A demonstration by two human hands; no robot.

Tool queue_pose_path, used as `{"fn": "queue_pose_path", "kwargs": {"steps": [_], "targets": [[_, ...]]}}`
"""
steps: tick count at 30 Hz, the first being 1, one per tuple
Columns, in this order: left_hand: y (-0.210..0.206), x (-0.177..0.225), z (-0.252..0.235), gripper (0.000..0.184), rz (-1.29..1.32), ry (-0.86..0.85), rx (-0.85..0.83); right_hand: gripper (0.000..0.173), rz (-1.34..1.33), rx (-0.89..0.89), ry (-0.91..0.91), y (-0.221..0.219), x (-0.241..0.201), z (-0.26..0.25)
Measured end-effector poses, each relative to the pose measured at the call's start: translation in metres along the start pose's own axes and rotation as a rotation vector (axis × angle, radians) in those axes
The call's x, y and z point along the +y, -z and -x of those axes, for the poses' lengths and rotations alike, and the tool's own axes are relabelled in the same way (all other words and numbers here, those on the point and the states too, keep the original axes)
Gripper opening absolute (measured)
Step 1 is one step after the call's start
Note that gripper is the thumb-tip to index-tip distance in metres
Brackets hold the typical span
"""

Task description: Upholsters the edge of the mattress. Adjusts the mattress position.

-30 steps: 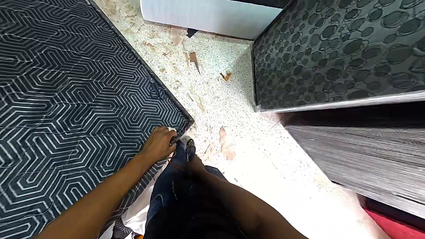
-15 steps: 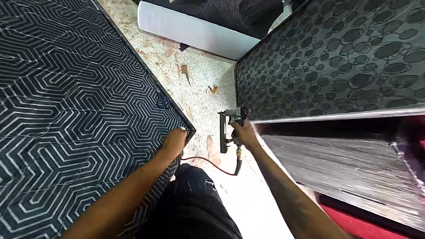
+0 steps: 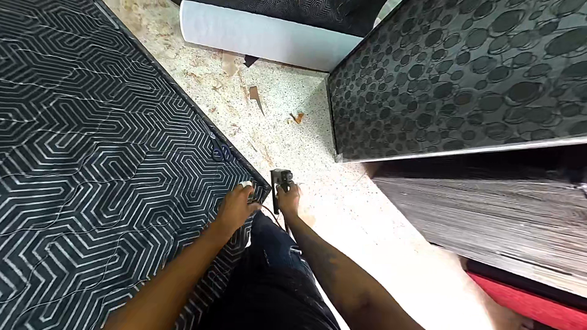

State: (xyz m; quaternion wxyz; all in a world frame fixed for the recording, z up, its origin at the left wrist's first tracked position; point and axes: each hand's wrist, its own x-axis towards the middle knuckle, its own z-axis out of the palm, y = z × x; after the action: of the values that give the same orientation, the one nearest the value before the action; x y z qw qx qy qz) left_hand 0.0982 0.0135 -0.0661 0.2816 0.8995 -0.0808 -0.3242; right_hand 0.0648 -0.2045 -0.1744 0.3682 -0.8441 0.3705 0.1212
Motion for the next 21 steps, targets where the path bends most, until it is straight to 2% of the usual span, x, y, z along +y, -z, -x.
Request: {"fn": "queue_pose_path", "kwargs": {"steps": [2,4,6,8,9,11,14,15,17,19,21], "targets": [[-0.004,0.013,-0.003,0.056,-0.095,0.064,-0.044,0.044,0.03,-0.009,0.022,-0.009,0.005,-0.005],[-0.006,0.027,-0.014,0.04,-0.155,0.083,-0.061,0.043,0.004,0.028,0.027,-0.014,0.004,-0.015],[-0.009,0.031,-0.021,0.024,-0.158,0.08,-0.044,0.05,-0.088,0.081,-0.04,-0.019,-0.001,-0.025],[-0.012,0.028,-0.019,0.021,-0.124,0.063,0.01,0.052,-0.108,0.096,-0.138,-0.024,0.002,-0.022],[-0.011,0.026,-0.02,0.021,-0.098,0.054,0.034,0.052,-0.076,0.046,-0.159,-0.024,0.009,-0.016],[-0.008,0.024,-0.024,0.023,-0.023,0.038,0.051,0.05,0.068,-0.182,-0.186,-0.019,0.034,0.001],[-0.007,0.021,-0.018,0.024,0.074,0.051,0.06,0.06,0.304,-0.655,-0.245,-0.016,0.084,0.032],[-0.006,0.021,-0.018,0.024,0.096,0.059,0.061,0.062,0.342,-0.752,-0.239,-0.015,0.089,0.035],[-0.001,0.018,-0.023,0.023,0.12,0.071,0.064,0.058,0.398,-0.855,-0.163,-0.005,0.064,0.024],[-0.002,0.014,-0.022,0.022,0.131,0.064,0.061,0.052,0.414,-0.798,-0.057,0.019,0.038,0.018],[-0.001,0.012,-0.022,0.02,0.135,0.057,0.066,0.042,0.352,-0.49,0.1,0.049,0.012,0.011]]}}
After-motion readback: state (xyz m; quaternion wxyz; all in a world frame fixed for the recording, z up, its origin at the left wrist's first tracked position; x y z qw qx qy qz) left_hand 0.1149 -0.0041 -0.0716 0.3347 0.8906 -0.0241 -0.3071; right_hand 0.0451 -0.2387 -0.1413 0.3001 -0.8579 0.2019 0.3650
